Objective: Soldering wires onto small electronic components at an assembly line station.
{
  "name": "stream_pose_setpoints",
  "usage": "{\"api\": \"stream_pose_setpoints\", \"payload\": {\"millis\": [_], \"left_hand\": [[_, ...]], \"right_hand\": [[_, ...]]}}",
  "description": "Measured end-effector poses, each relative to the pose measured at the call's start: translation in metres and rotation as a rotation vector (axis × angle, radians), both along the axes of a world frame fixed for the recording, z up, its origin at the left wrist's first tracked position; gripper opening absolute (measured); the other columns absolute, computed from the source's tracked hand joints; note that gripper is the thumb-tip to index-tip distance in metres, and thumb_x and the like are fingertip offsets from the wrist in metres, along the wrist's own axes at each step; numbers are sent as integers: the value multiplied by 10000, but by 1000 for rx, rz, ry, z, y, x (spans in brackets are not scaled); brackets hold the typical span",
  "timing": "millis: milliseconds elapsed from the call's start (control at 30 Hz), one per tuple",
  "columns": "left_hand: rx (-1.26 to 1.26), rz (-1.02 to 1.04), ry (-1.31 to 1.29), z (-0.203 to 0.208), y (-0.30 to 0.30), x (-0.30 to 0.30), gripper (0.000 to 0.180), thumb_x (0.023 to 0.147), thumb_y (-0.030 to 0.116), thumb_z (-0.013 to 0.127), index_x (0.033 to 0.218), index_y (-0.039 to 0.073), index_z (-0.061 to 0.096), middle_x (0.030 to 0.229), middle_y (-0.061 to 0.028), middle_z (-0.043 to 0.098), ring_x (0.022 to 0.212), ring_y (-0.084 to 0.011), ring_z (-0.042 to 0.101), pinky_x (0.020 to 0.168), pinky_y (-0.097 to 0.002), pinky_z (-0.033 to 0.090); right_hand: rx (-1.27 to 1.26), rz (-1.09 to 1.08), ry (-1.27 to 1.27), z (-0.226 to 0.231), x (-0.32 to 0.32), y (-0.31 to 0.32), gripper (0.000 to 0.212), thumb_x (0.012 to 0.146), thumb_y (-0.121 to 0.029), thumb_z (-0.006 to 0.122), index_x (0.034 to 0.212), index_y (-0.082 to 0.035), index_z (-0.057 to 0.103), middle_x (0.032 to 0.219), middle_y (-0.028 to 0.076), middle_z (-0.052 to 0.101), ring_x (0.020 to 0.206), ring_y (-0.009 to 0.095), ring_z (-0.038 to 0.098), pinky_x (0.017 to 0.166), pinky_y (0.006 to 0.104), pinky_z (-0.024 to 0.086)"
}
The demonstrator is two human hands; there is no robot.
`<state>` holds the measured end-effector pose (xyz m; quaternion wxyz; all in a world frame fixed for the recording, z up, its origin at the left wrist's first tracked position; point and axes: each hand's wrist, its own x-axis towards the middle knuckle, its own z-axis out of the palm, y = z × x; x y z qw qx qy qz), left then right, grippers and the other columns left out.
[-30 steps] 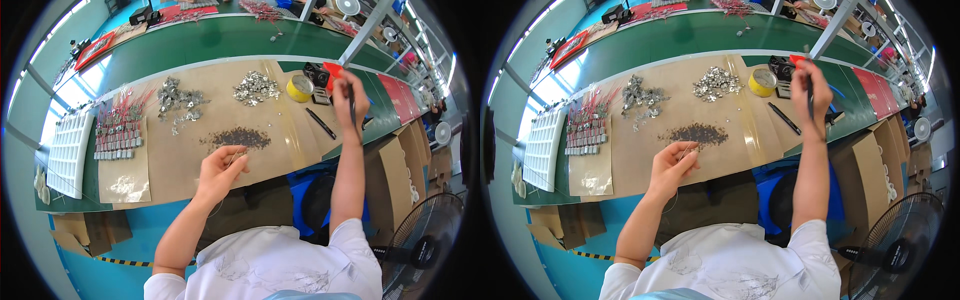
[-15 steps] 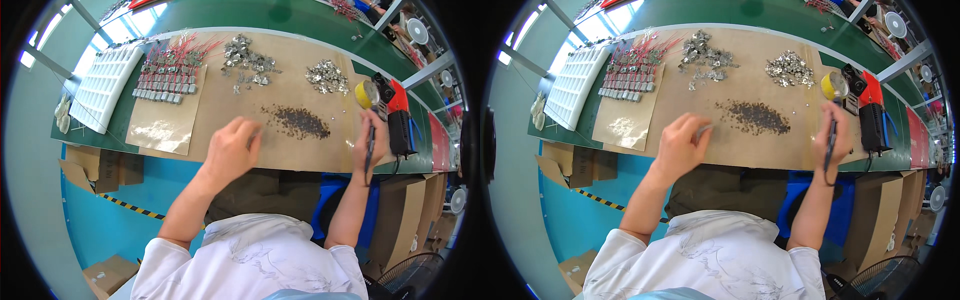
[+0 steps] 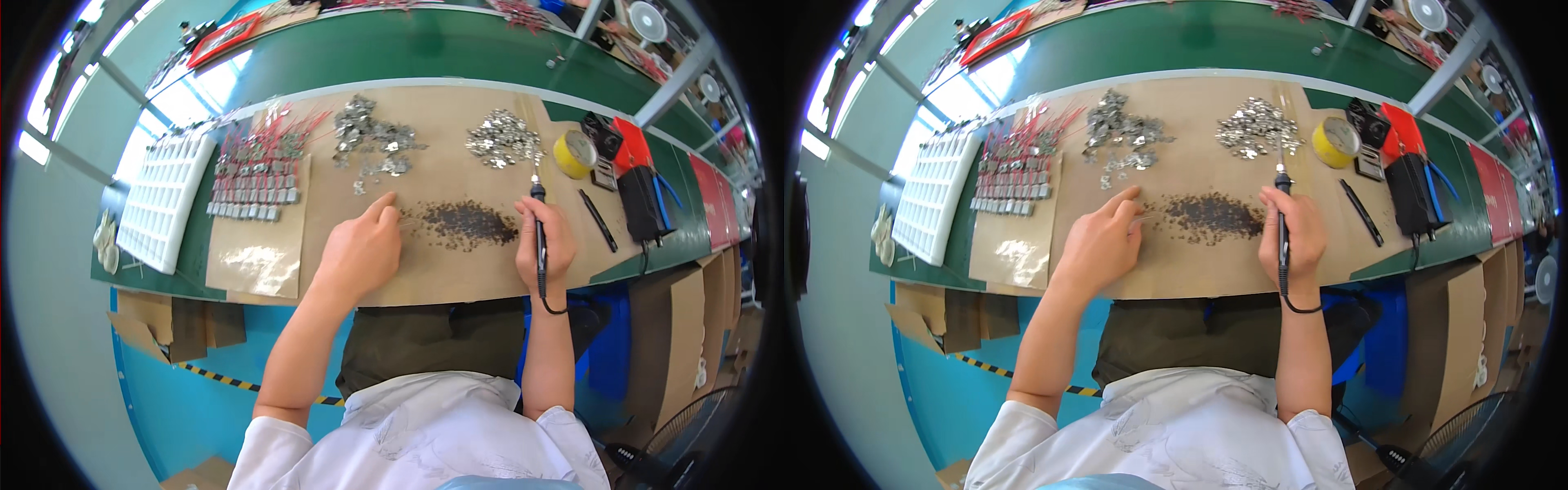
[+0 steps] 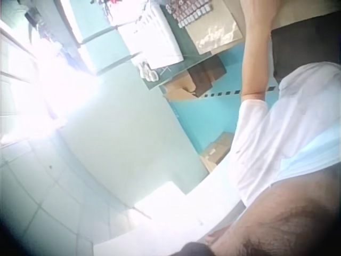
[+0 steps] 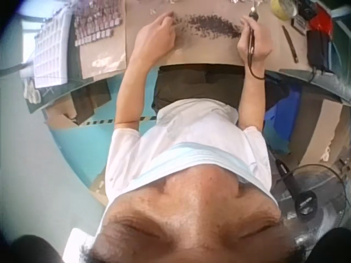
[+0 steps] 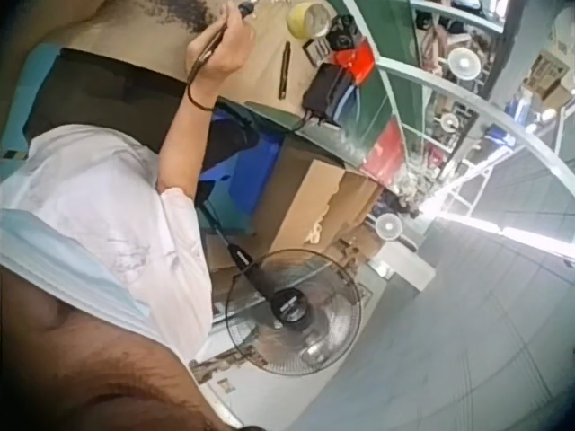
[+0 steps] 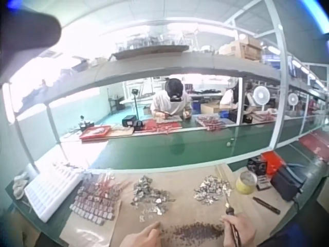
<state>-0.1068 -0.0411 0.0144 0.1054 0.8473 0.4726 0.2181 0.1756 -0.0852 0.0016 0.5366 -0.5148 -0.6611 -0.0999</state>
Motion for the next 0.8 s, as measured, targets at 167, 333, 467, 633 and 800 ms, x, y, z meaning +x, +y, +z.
{"api": "stream_pose_setpoints", "payload": {"millis": [167,333,467,633,800], "left_hand": [[66,-77,127,6,2,2,220,907,76,640,1108,-11,634,1372,-192,675,866,-386,745,757,-461,617],[244,-103,193,-1,-4,8,276,864,53,660,1137,9,650,1219,-160,741,766,-301,752,657,-424,609],[302,-109,227,3,-3,17,264,866,62,660,1127,25,653,1013,-105,745,722,-273,735,619,-410,597],[392,-129,342,9,0,23,261,862,85,649,1119,39,648,816,-65,648,696,-254,712,566,-394,570],[423,-126,490,8,-7,23,381,844,106,671,1215,20,661,839,-57,664,726,-217,724,569,-334,584]], "right_hand": [[47,15,2,3,2,7,262,879,127,696,1101,-11,719,863,130,742,743,287,682,681,360,542],[53,24,0,3,2,7,282,867,129,693,1107,-18,719,868,118,739,756,288,682,680,361,541],[44,16,-19,2,7,6,292,853,126,696,1104,-21,720,873,116,740,763,290,686,684,365,542],[25,-25,-60,4,9,3,261,877,106,695,1092,-40,727,869,119,745,764,284,698,687,373,552],[67,89,16,-4,4,6,393,785,144,677,1133,-38,708,818,126,657,738,314,640,665,414,520]]}}
